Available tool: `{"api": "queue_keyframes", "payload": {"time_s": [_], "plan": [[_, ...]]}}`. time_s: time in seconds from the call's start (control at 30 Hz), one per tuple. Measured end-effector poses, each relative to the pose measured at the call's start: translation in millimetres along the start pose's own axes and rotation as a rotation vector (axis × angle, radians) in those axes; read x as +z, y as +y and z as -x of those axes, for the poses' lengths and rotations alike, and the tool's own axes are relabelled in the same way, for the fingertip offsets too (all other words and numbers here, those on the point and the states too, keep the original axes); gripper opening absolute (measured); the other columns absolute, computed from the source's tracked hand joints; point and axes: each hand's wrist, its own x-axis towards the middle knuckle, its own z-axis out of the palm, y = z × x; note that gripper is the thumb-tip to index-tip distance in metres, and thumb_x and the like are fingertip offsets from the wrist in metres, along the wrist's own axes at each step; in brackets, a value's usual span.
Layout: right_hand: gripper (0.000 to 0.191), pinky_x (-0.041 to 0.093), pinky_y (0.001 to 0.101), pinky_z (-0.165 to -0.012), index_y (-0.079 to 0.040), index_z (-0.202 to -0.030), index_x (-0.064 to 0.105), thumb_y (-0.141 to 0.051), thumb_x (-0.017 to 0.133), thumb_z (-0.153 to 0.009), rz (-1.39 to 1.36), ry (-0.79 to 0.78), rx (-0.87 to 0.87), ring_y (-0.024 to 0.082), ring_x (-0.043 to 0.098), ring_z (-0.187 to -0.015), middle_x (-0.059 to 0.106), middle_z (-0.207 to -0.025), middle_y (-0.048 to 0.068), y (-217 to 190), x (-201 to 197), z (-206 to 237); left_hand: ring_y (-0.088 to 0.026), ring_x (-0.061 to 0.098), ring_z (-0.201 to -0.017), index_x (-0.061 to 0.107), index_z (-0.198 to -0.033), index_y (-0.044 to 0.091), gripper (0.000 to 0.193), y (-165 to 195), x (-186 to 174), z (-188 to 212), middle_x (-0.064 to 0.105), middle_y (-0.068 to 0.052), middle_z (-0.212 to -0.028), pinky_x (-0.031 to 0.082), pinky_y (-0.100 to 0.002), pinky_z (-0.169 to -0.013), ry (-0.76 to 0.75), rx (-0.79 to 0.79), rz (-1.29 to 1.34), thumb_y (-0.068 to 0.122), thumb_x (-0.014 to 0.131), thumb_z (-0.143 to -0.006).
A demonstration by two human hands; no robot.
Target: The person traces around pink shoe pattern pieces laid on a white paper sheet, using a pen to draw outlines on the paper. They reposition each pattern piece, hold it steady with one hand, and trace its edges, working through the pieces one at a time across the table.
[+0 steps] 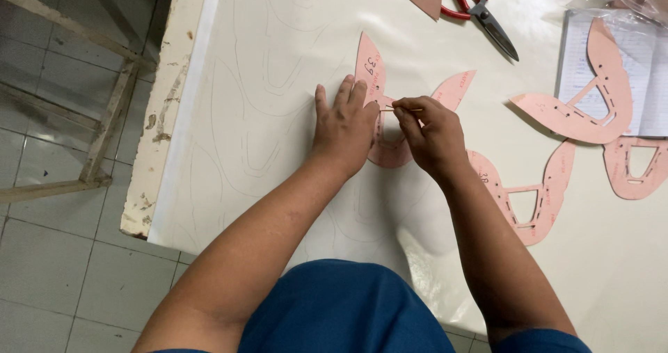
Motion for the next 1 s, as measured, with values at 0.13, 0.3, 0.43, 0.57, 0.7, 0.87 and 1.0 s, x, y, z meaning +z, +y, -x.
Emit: {"api": "queue_keyframes", "payload": {"time_s": [0.13,0.3,0.43,0.57,0.7,0.87,1.0], "plan": [[0.010,0.056,0.0380,-0.079,-0.007,-0.106,0.074,-0.009,0.070,-0.097,0.322,0.031,-0.359,0.028,0.071,-0.093,0.075,-0.102,0.008,-6,3,6,-0.033,0.035,-0.148,0.066,-0.110,0.012,0.028,-3,6,-2,0.044,-0.019,-0.150,0.020,-0.067,-0.119,0.048,0.051,-0.081,0.014,0.076,-0.084],[0.010,0.056,0.0406,-0.078,-0.008,-0.103,0.075,-0.012,0.070,-0.095,0.403,-0.090,-0.347,0.030,0.070,-0.091,0.074,-0.099,0.008,-11,-3,12,-0.034,0.033,-0.150,0.064,-0.110,0.010,0.030,-4,1,-5,0.042,-0.018,-0.150,0.017,-0.064,-0.123,-0.045,0.029,0.010,0.017,0.077,-0.084],[0.012,0.057,0.0374,-0.077,-0.007,-0.107,0.072,-0.012,0.068,-0.097,0.251,-0.095,-0.200,0.028,0.072,-0.091,0.074,-0.103,0.007,-10,-6,13,-0.027,0.030,-0.150,0.062,-0.100,0.011,0.031,-3,-8,-8,0.034,-0.012,-0.159,0.015,-0.065,-0.120,-0.089,0.055,-0.023,0.021,0.081,-0.077],[0.012,0.057,0.0381,-0.077,-0.007,-0.107,0.072,-0.012,0.068,-0.098,0.270,-0.075,-0.240,0.028,0.071,-0.092,0.074,-0.101,0.008,-8,-2,19,-0.026,0.033,-0.148,0.061,-0.104,0.011,0.035,-1,-11,-10,0.035,-0.010,-0.160,0.015,-0.066,-0.118,-0.120,0.063,-0.039,0.021,0.082,-0.078],[0.009,0.057,0.0399,-0.077,-0.009,-0.103,0.073,-0.012,0.069,-0.096,0.377,-0.076,-0.342,0.029,0.071,-0.092,0.075,-0.101,0.007,-8,0,30,-0.026,0.035,-0.148,0.060,-0.108,0.009,0.034,-2,-8,-11,0.037,-0.011,-0.159,0.015,-0.067,-0.119,-0.137,0.064,-0.076,0.022,0.077,-0.081],[0.012,0.057,0.0373,-0.075,-0.007,-0.106,0.073,-0.014,0.068,-0.098,0.236,-0.099,-0.147,0.028,0.071,-0.087,0.074,-0.099,0.009,-5,-7,34,-0.028,0.037,-0.147,0.061,-0.110,0.007,0.019,-1,-3,-14,0.039,-0.015,-0.158,0.016,-0.067,-0.118,-0.105,0.104,-0.164,0.012,0.059,-0.092],[0.013,0.058,0.0365,-0.076,-0.005,-0.107,0.072,-0.013,0.068,-0.097,0.190,-0.092,-0.159,0.028,0.072,-0.088,0.074,-0.102,0.010,-2,-4,39,-0.029,0.034,-0.148,0.061,-0.113,0.004,0.023,1,-2,-17,0.037,-0.018,-0.158,0.015,-0.066,-0.117,-0.136,0.117,-0.206,0.010,0.057,-0.091]]}}
